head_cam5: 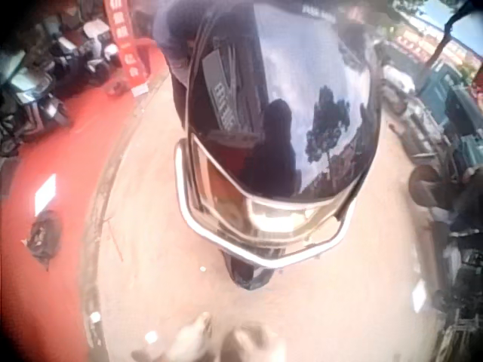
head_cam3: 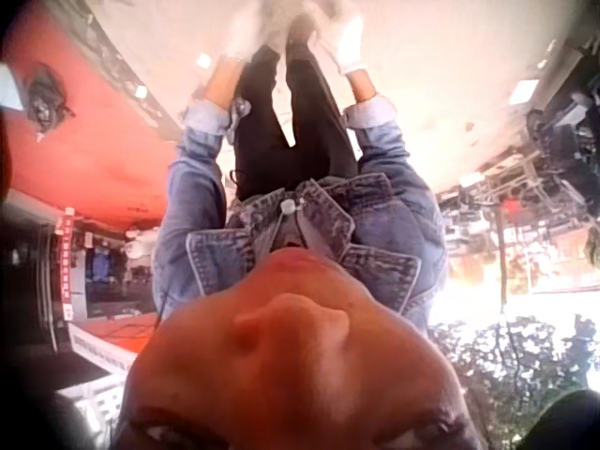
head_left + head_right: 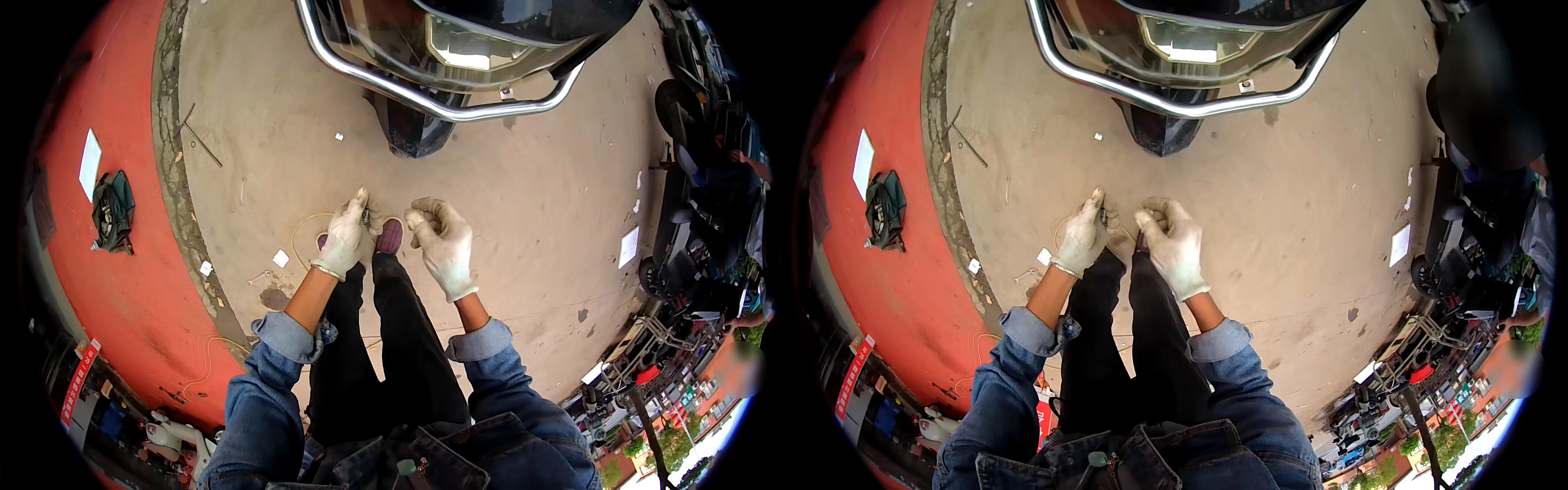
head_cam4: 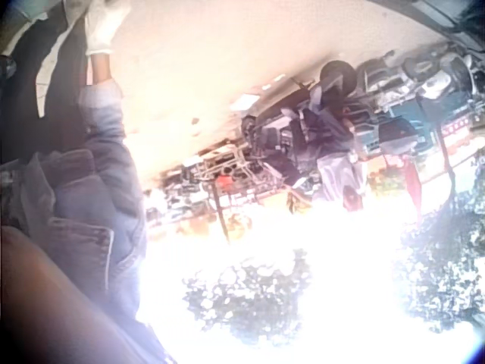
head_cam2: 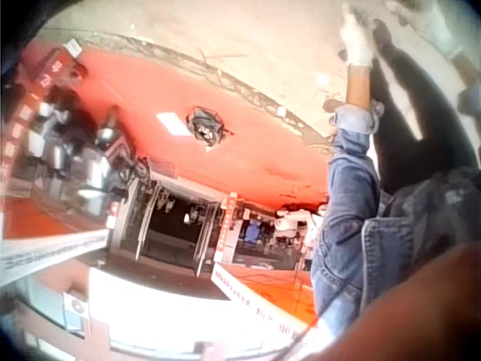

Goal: The person positions a chrome bumper onto the front of a black scooter and secures it with bolts. They use a screwdriver to tighten the fasteners while another person assists by holding the bumper in place.

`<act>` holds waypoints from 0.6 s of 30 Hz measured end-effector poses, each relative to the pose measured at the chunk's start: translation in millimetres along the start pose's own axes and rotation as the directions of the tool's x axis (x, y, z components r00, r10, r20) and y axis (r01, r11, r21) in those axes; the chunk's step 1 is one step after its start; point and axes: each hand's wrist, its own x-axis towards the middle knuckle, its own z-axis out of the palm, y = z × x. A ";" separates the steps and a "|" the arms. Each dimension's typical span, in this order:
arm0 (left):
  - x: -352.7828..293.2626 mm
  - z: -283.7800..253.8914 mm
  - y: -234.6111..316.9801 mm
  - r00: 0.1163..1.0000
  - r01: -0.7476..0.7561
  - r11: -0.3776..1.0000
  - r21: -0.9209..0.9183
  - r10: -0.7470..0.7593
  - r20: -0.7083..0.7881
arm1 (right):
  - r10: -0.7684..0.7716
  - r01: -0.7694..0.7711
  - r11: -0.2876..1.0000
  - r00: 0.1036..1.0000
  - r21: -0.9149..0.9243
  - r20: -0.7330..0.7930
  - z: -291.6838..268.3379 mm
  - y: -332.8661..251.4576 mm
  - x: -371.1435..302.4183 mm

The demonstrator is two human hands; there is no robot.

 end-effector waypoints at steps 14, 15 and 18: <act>53.7 161.8 10.9 0.943 -0.134 0.981 0.138 0.083 0.321 | -0.346 0.334 0.938 0.892 -0.092 -0.289 -133.0 -91.4 135.7; 54.8 160.8 15.1 0.938 -0.143 0.976 0.165 0.080 0.338 | -0.338 0.331 0.941 0.892 -0.078 -0.299 -133.0 -88.8 137.5; 40.9 161.2 39.5 0.927 -0.187 0.952 0.243 0.089 0.365 | -0.300 0.287 0.954 0.896 -0.090 -0.328 -138.3 -86.5 141.9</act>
